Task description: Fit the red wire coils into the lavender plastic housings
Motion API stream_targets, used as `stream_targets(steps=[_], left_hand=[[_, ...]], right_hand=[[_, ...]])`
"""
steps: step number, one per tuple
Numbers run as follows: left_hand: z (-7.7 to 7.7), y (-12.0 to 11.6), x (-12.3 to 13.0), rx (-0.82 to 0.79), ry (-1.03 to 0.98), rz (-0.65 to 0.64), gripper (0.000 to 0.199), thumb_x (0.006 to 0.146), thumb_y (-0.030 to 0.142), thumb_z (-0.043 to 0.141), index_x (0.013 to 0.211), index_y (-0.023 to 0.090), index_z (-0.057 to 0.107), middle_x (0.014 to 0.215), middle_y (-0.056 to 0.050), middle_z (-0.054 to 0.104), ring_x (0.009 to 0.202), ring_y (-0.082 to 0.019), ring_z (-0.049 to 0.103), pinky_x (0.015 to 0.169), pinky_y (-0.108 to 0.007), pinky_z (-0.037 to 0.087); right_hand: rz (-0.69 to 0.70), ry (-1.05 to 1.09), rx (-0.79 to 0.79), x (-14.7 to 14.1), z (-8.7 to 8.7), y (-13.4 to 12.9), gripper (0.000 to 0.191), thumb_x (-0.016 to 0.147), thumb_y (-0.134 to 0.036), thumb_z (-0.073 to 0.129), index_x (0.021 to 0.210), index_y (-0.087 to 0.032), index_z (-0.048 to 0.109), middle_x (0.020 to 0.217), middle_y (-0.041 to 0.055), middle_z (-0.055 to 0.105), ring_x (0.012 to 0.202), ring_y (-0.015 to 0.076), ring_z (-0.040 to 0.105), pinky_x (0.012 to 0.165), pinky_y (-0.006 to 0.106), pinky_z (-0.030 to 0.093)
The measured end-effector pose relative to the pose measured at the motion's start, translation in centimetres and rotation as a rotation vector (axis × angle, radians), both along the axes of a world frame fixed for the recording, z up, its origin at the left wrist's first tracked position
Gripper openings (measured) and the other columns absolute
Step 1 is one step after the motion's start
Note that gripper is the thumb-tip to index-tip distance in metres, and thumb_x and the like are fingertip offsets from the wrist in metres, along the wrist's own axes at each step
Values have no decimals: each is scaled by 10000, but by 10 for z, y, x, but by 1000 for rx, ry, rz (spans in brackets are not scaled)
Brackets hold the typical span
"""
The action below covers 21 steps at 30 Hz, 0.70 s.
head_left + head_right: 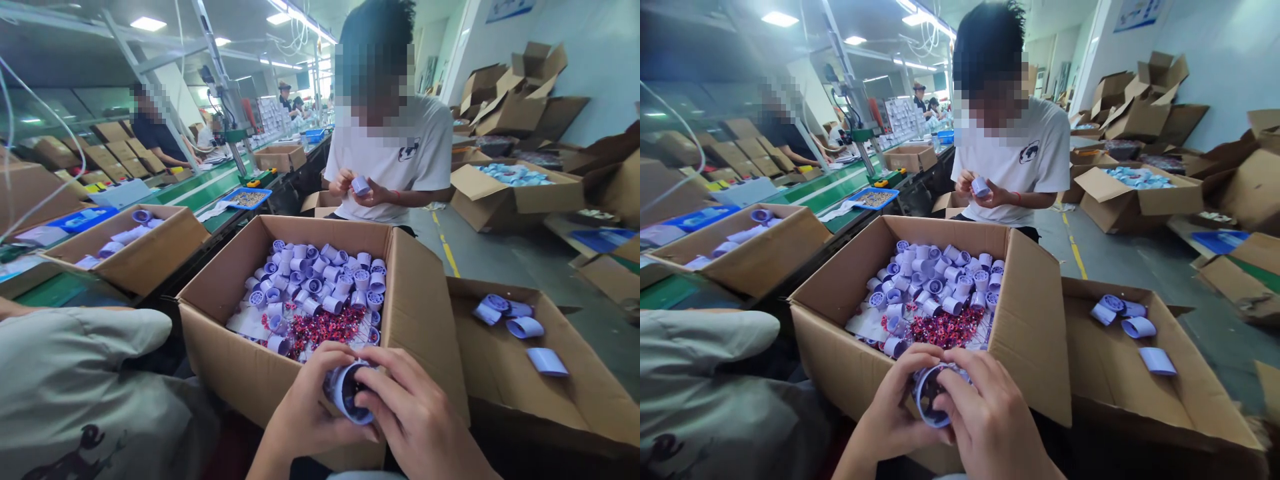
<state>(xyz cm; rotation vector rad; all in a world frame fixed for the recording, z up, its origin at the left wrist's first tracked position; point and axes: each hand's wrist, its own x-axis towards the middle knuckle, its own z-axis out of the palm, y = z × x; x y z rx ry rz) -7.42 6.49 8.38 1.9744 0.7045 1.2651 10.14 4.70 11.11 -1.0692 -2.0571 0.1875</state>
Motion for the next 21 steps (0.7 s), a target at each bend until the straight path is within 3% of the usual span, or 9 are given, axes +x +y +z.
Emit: stream_targets(steps=[8,14,17,21], left_hand=[[1,1,-3,15,14,-76,701,659,447,775,1270,271,479,1167,-110,569,1106,-269,549,940,-370,475],[1,0,-4,-101,-58,-130,606,715,513,702,1233,243,541,1117,-122,586,1089,-284,542,931,-397,471],[-4,2,-1,-107,-124,-95,644,662,563,717,1196,236,567,1075,-111,594,1026,-261,560,887,-367,491],[-14,8,2,38,-204,-36,711,537,604,745,1135,251,589,967,-70,635,946,-234,593,875,-357,505]], right_hand=[[-54,111,-5,-8,3,-2,233,785,-38,506,774,-227,641,975,44,676,843,186,641,712,312,549],[-81,138,-87,-13,1,-1,230,724,-15,572,686,-233,637,950,25,665,824,177,626,679,285,522],[-96,148,-158,-18,-2,-1,260,700,23,572,675,-229,630,937,21,671,826,174,626,681,277,518],[-110,207,-236,-26,-7,0,283,682,50,558,633,-221,622,947,17,681,845,175,634,703,275,520]])
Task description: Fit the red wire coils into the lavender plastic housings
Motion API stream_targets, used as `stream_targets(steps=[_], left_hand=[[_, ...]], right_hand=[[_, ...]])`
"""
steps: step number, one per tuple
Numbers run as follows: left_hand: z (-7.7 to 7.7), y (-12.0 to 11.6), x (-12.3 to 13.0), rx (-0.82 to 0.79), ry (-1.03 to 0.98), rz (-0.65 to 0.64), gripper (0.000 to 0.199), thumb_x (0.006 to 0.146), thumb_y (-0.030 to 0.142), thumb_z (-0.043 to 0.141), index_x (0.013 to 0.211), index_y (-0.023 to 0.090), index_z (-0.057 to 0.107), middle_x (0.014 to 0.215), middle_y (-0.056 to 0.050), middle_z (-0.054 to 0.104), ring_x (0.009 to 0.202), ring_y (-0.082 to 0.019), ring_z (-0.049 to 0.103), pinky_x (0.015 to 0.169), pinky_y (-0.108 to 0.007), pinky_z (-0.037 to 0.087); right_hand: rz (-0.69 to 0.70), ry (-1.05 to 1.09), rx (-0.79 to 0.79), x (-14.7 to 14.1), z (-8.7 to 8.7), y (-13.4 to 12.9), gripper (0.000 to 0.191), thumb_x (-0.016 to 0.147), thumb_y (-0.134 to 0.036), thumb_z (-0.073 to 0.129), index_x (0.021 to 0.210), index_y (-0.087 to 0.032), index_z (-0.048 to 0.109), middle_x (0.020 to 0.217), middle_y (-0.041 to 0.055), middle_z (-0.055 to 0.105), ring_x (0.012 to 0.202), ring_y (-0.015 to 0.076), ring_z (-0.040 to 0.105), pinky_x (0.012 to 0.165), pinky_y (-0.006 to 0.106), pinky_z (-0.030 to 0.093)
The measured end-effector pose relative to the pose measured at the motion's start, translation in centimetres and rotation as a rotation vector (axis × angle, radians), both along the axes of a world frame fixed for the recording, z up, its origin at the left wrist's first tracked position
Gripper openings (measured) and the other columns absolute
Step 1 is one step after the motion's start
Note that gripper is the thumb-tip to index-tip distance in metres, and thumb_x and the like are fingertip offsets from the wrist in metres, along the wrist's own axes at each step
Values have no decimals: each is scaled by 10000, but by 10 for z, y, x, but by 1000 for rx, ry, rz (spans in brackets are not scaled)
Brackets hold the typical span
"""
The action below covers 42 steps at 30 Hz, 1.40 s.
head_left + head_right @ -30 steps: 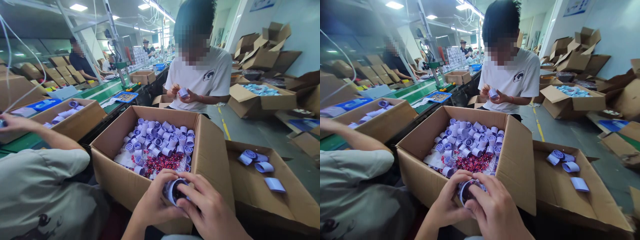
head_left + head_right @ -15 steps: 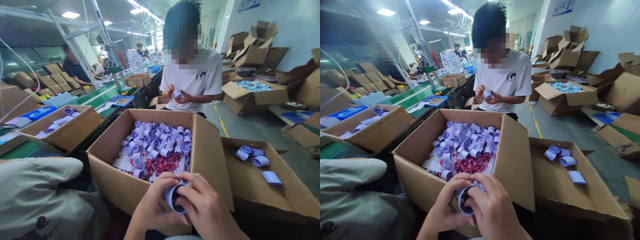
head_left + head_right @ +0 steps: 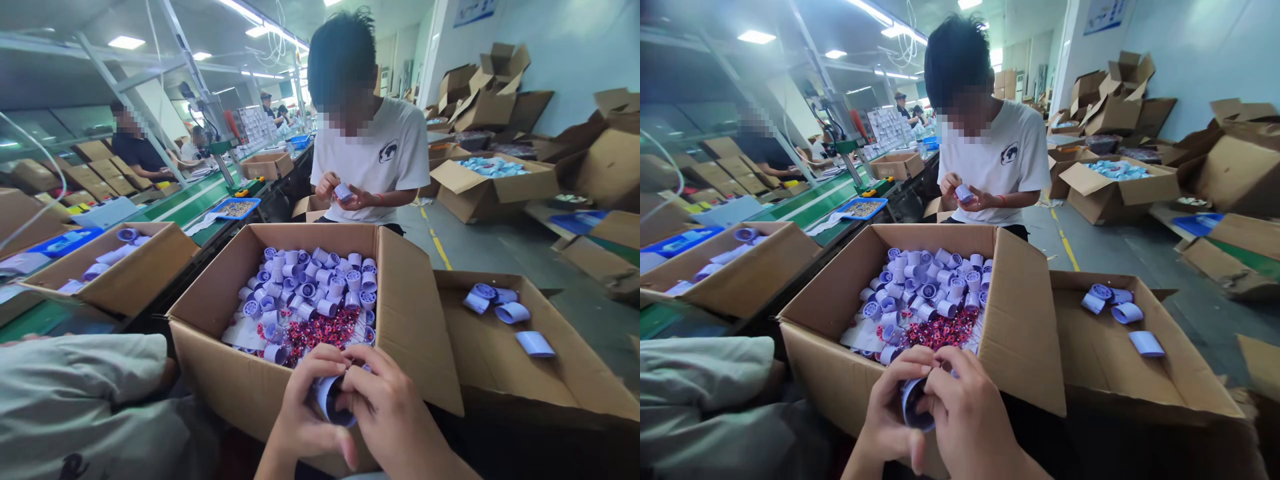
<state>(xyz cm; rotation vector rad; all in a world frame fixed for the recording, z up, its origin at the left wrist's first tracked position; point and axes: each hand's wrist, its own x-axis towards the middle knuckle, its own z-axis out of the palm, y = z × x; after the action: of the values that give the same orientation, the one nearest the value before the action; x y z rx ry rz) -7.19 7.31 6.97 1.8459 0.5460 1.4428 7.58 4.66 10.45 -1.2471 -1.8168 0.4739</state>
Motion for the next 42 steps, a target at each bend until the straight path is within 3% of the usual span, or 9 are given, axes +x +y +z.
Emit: stream_targets(steps=[6,10,14,18,24,29,32,39,42], left_hand=[[0,5,0,66,3,76,740,494,670,694,1082,231,597,923,-66,645,899,-222,619,840,-341,529],[6,5,3,109,1,104,782,486,722,641,1103,245,588,908,-66,645,868,-228,623,843,-382,525],[11,2,6,169,27,161,809,501,747,613,1141,254,571,921,-76,652,867,-244,633,828,-405,525],[13,2,4,217,74,178,791,534,728,631,1163,253,566,942,-80,664,872,-249,637,842,-423,516],[17,8,-6,228,157,162,758,569,679,670,1169,226,576,952,-90,653,880,-246,626,834,-407,510],[28,12,-9,209,235,78,757,531,702,657,1118,229,595,899,-82,657,833,-250,636,788,-390,519],[32,16,-10,192,235,58,740,530,713,645,1099,242,595,889,-71,660,832,-248,638,801,-385,515],[21,15,-8,112,208,25,704,554,715,622,1103,276,583,900,-58,622,830,-236,613,772,-369,517],[17,21,-10,-3,254,-22,670,645,732,553,1147,287,561,1083,-99,579,1009,-269,583,839,-387,509]], right_hand=[[30,83,39,0,1,2,305,724,27,548,640,-239,672,916,9,684,814,153,642,704,253,527],[38,297,80,-2,1,1,265,732,-15,559,700,-254,669,949,12,660,814,145,663,714,247,554],[-47,576,-158,-6,1,2,339,624,-7,587,844,-264,602,1081,11,642,937,177,672,754,273,578],[142,725,-512,-9,5,6,574,634,19,537,1126,-276,554,1120,31,676,1067,186,647,817,285,573],[160,605,-559,-10,14,12,574,631,20,493,1130,-244,597,1133,29,693,1082,194,637,955,336,499],[274,596,-602,-6,20,17,464,625,-6,516,1013,-242,610,983,-13,721,938,176,669,831,281,521],[248,585,-585,-5,20,17,406,652,-17,512,975,-243,609,941,-14,722,892,175,674,782,272,520],[203,622,-536,-11,15,20,371,640,-18,540,931,-236,616,916,-12,721,864,173,672,752,264,521],[211,714,-587,-4,3,28,390,630,-84,627,992,-225,605,984,20,717,938,199,670,788,296,530]])
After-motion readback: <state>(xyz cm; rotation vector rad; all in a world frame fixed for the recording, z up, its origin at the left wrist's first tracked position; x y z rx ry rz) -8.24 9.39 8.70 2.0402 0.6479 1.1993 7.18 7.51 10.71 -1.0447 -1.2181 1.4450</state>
